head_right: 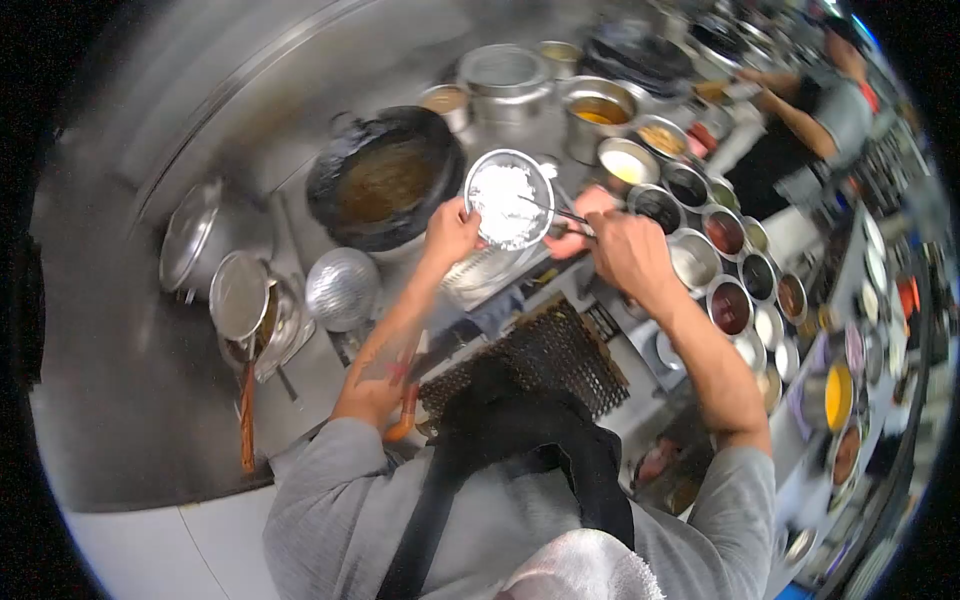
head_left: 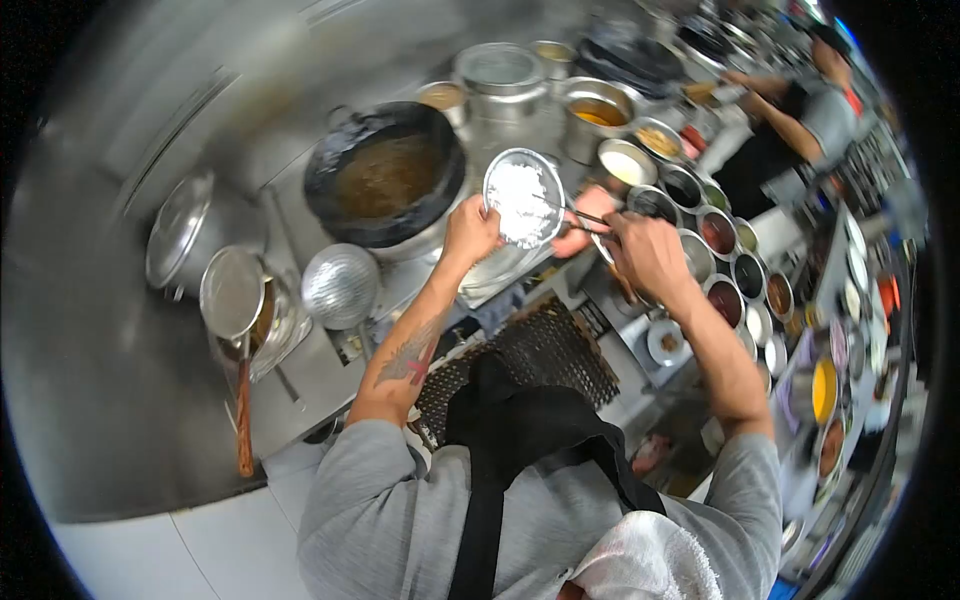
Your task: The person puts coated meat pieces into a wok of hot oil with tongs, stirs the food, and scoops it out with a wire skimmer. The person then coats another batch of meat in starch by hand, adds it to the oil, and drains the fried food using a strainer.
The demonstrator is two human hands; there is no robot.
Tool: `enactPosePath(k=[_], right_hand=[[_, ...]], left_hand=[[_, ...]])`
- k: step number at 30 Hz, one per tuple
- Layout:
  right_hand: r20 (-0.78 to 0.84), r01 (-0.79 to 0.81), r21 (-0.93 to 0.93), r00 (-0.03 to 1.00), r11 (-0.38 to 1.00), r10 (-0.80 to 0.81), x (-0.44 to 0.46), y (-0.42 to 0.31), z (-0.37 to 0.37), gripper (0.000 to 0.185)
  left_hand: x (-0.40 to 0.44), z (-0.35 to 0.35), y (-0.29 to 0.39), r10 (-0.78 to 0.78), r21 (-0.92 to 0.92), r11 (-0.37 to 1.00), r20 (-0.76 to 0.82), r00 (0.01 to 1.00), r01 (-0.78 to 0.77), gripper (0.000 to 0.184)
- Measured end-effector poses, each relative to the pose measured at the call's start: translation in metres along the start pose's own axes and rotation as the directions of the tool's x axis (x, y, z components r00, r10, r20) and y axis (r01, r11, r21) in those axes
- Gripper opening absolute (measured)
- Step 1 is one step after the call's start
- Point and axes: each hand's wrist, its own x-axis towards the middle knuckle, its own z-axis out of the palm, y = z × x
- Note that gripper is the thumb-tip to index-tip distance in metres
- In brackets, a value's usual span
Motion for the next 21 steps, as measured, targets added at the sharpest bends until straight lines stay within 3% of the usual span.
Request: enactPosePath(k=[2,3,4,10,14,16,19,21], right_hand=[[-0.052,0.156,-0.017,0.986,0.988,-0.157,0.071,-0.017,0.004,0.01],[0.009,0.13,-0.061,0.992,0.99,-0.129,0.102,-0.021,0.006,0.016],[-0.042,0.168,-0.034,0.985,0.985,-0.17,0.123,-0.037,-0.007,0.018],[-0.175,0.298,-0.062,0.936,0.953,-0.304,0.232,-0.1,-0.057,0.019],[-0.215,0.348,-0.105,0.907,0.931,-0.363,0.28,-0.119,-0.039,0.013],[-0.143,0.328,-0.113,0.929,0.938,-0.342,0.296,-0.136,0.016,0.014],[0.281,0.277,-0.074,0.928,0.958,-0.247,0.313,-0.179,0.085,0.023],[0.299,0.192,0.009,0.936,0.981,-0.186,0.328,-0.187,0.134,0.024]], left_hand=[[0.03,-0.049,-0.019,-0.136,-0.077,0.989,-0.103,0.985,0.129,0.016],[0.04,-0.073,-0.028,-0.223,-0.13,0.97,-0.146,0.964,0.205,0.016],[0.047,-0.093,-0.04,-0.29,-0.342,0.909,-0.113,0.95,0.237,0.017],[0.054,-0.18,-0.106,-0.491,-0.583,0.765,-0.252,0.834,0.274,0.019],[0.022,-0.214,-0.125,-0.524,-0.576,0.78,-0.387,0.758,0.245,0.01],[0.001,-0.22,-0.128,-0.54,-0.596,0.766,-0.393,0.744,0.241,0.009],[-0.013,-0.224,-0.133,-0.555,-0.621,0.752,-0.414,0.722,0.222,0.009],[-0.022,-0.219,-0.125,-0.566,-0.62,0.748,-0.408,0.717,0.237,0.009]])
